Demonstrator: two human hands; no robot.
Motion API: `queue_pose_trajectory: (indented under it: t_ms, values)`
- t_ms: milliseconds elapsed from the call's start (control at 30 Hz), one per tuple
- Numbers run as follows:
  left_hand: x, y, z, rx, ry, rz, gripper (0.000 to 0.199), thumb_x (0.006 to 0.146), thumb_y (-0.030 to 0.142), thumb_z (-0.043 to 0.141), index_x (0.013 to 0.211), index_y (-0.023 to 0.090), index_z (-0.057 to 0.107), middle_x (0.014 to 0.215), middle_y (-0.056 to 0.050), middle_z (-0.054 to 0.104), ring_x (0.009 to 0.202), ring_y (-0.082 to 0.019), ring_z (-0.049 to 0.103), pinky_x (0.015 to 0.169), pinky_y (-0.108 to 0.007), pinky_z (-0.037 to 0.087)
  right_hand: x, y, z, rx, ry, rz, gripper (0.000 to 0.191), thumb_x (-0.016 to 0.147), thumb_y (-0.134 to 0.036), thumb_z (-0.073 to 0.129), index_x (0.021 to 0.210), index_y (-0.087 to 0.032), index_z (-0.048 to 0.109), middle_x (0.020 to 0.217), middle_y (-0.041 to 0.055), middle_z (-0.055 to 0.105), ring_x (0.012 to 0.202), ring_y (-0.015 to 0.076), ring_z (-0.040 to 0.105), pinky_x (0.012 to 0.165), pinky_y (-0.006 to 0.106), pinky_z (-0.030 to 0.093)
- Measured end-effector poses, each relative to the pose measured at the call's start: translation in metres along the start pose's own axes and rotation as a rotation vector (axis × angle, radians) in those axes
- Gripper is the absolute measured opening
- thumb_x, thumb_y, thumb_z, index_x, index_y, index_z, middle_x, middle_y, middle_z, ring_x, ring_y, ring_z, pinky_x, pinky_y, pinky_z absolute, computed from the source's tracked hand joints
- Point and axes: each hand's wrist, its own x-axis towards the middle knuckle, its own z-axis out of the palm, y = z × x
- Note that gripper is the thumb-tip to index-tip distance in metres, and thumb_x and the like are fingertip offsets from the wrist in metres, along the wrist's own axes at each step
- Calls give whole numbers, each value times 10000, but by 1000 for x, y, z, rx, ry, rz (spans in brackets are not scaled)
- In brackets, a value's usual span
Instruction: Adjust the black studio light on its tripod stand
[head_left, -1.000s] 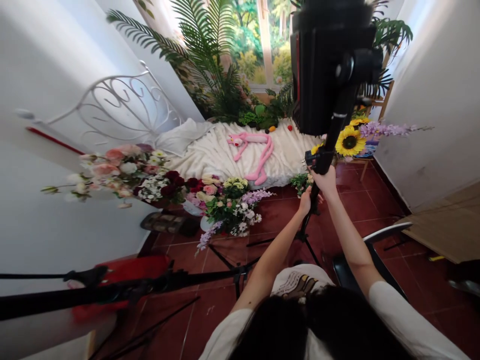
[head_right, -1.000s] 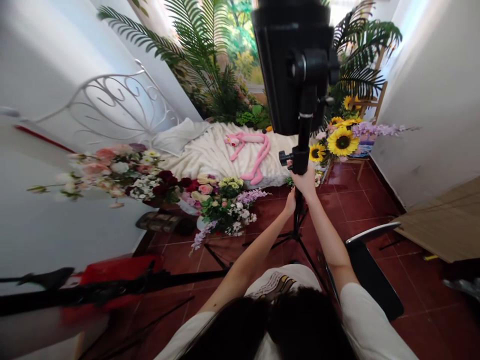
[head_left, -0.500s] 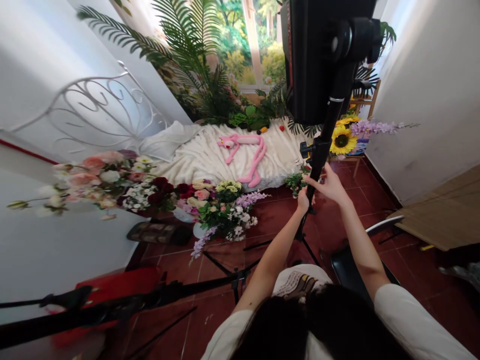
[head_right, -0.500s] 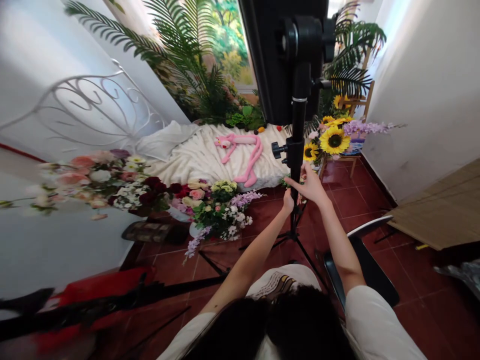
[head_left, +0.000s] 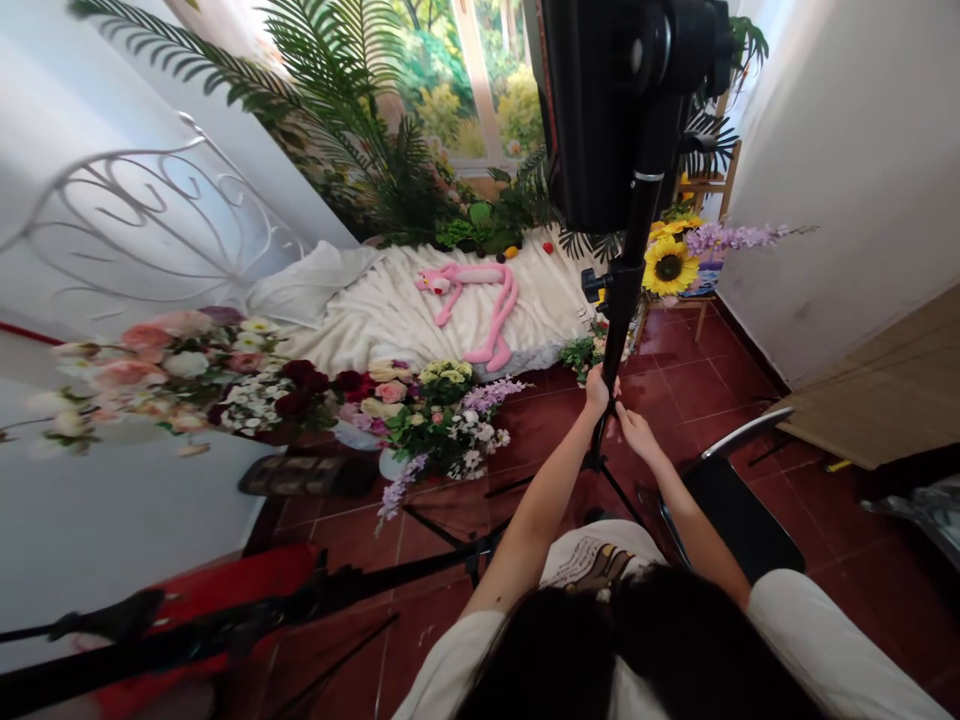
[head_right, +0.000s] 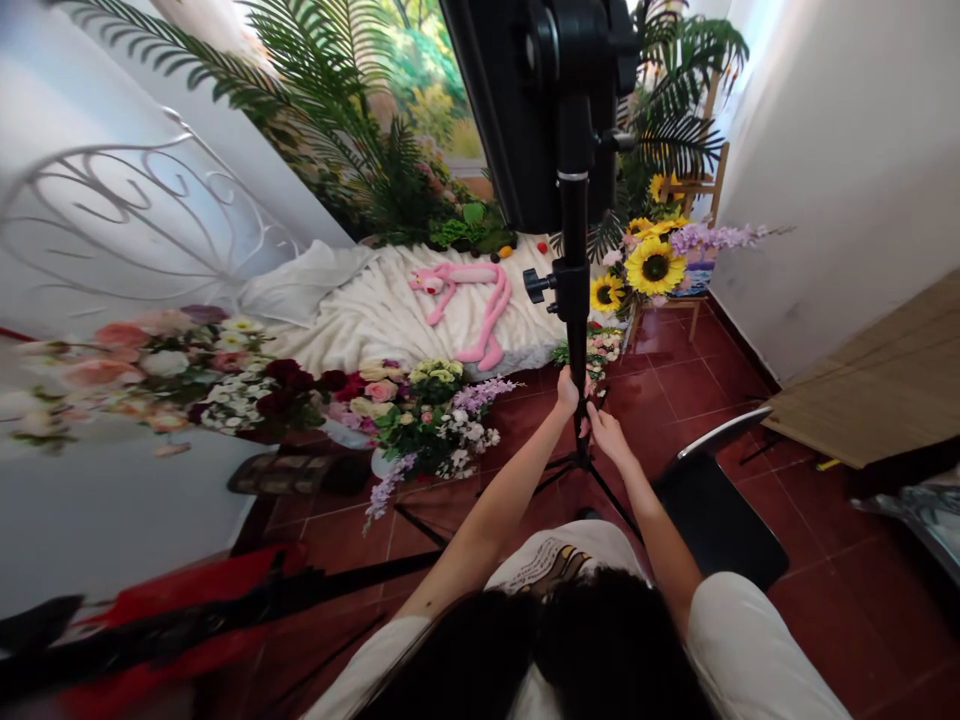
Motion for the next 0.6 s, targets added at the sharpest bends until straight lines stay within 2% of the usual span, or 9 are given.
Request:
queue_pose_trajectory:
  t_ms: [100,167,233,300,433,533,600]
  values:
    - [0,1,0,28,-16,11,540,977,522,311,541,232,441,361,19,360,339,-107,381,424,-248,330,2,-1,17,563,4,160,563,984,-675,464,637,-233,492,510,-22,519,408,99,368,445,231,314]
    - [0,0,0,40,-23,33,550,968,552,331,533,231,435,372,14,375,348,-105,391,425,-247,327,3,-3,22,914,-21,217,426,1003,-457,525,645,-238,453,488,-67,435,381,85,275,413,216,273]
    - [0,0,-1,48,-23,46,553,958,571,345,529,232,429,378,14,380,351,-103,392,421,-246,322,2,-7,24,1172,-17,216,332,966,-228,520,648,-242,425,478,-91,354,379,91,229,405,204,269]
    - [0,0,-1,53,-17,45,551,952,583,349,534,232,429,378,18,380,345,-100,382,412,-244,311,1,-12,26,1341,46,195,300,891,-88,500,650,-246,417,478,-95,314,387,103,225,403,199,282]
    - [1,0,-1,51,15,21,563,953,612,337,545,236,434,378,19,384,335,-98,360,394,-245,276,1,-19,32,1556,180,202,288,797,-4,477,649,-247,433,476,-85,327,398,112,246,396,199,296]
    - [1,1,-1,67,26,17,579,954,631,330,548,236,445,393,9,405,369,-116,425,408,-248,299,2,-19,32,1665,152,227,275,784,4,455,678,-248,488,482,-75,376,404,117,305,409,196,330]
    - [1,0,-3,98,36,34,579,954,631,343,557,227,468,432,-6,465,438,-134,514,453,-244,368,2,-15,32,1706,102,240,268,775,0,447,717,-247,532,499,-70,416,413,118,352,431,195,364]
